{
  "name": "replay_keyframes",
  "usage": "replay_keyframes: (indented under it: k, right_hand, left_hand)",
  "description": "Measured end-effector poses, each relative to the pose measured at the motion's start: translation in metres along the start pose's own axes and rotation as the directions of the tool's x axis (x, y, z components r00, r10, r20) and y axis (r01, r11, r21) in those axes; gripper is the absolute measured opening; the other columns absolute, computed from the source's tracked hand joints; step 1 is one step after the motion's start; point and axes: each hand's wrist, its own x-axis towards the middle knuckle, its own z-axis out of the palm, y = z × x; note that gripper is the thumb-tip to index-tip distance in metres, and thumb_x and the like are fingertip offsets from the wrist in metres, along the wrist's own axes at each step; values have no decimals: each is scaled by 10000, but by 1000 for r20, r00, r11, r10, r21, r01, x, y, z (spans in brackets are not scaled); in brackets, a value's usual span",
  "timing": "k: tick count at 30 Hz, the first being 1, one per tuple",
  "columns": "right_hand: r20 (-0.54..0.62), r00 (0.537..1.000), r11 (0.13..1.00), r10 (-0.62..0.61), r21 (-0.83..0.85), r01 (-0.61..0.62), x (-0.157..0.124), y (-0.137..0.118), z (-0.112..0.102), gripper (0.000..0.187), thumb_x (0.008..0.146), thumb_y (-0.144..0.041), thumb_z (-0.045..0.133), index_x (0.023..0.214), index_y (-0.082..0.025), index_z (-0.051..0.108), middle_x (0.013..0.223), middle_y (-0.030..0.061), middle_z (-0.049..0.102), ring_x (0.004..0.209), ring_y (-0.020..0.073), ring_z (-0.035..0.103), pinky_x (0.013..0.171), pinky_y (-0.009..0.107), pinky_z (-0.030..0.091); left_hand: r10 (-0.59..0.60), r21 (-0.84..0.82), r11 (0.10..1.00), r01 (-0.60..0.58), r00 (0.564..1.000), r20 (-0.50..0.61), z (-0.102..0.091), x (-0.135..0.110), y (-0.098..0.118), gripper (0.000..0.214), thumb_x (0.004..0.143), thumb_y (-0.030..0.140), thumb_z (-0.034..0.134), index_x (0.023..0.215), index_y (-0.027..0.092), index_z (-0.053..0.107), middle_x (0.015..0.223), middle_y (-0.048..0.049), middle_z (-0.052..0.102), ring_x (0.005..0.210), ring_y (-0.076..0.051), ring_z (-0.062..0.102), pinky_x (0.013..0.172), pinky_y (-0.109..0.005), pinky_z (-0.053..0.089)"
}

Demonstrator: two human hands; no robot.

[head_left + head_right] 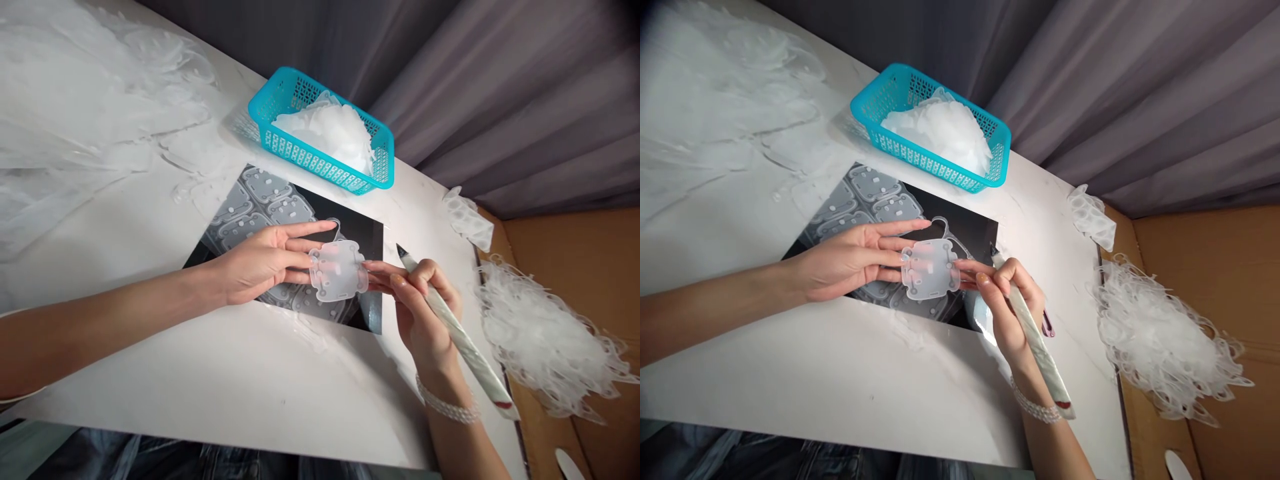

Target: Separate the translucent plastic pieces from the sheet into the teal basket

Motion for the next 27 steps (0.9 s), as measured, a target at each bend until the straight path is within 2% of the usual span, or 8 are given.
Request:
replay_keyframes:
  k: [11,14,16,17,19,22,24,27]
  right_hand:
    - [2,1000,999,-9,-48,9,0,1,0,297,910,-143,591,703,-229,396,964,50,783,969,209,730,750,351,620]
    - [66,997,993,-43,-109,50,-4,3,-2,293,916,-111,575,739,-238,380,1057,50,769,1035,206,709,754,337,612]
    - [164,984,966,-74,-231,112,-6,4,-3,294,914,-89,566,762,-244,367,1172,62,734,1060,202,689,768,335,597]
    - [223,970,932,-100,-320,169,-7,4,-3,297,907,-76,565,769,-245,364,1211,69,717,1056,200,683,772,335,587]
    - [342,921,802,-187,-488,345,-7,3,-4,303,888,-40,560,770,-245,371,1200,74,716,1000,197,679,762,331,566]
    - [434,834,591,-340,-591,549,4,-2,-5,316,873,-8,548,749,-238,370,1045,55,750,820,166,669,669,287,528]
    - [359,841,543,-405,-645,537,24,-8,-6,341,883,-62,578,705,-231,342,865,23,735,665,132,629,572,242,473]
    - [118,910,637,-398,-678,367,77,-21,-2,401,877,-229,641,666,-234,301,617,-37,551,613,131,607,547,227,425]
  left_hand:
    - [-4,-38,999,5,1000,9,1,1,1,623,818,62,665,1400,236,528,1326,-122,654,1084,-268,698,903,-402,583]
    - [-16,-64,998,16,1000,-1,2,1,3,615,830,32,614,1407,222,520,1303,-136,666,1069,-261,705,912,-413,576]
    - [-20,-81,996,19,1000,-7,4,1,3,605,838,25,587,1410,211,515,1290,-142,673,1044,-256,714,896,-409,582]
    - [-21,-86,996,20,1000,-11,4,1,3,596,843,27,578,1408,206,515,1285,-144,675,1033,-256,717,887,-408,586]
    - [-32,-96,995,29,999,-27,6,0,3,566,859,58,579,1405,193,514,1291,-153,669,1038,-269,714,888,-423,587]
    - [-73,-132,989,62,994,-80,7,-1,5,529,878,145,608,1397,181,511,1360,-173,613,1111,-303,679,915,-459,581]
    - [-77,-149,987,58,989,-128,5,-1,8,515,886,195,611,1390,179,505,1408,-186,564,1158,-316,651,911,-467,586]
    - [6,-114,993,-24,987,-158,0,-2,18,472,904,248,586,1365,184,508,1436,-196,520,1201,-323,619,892,-463,597]
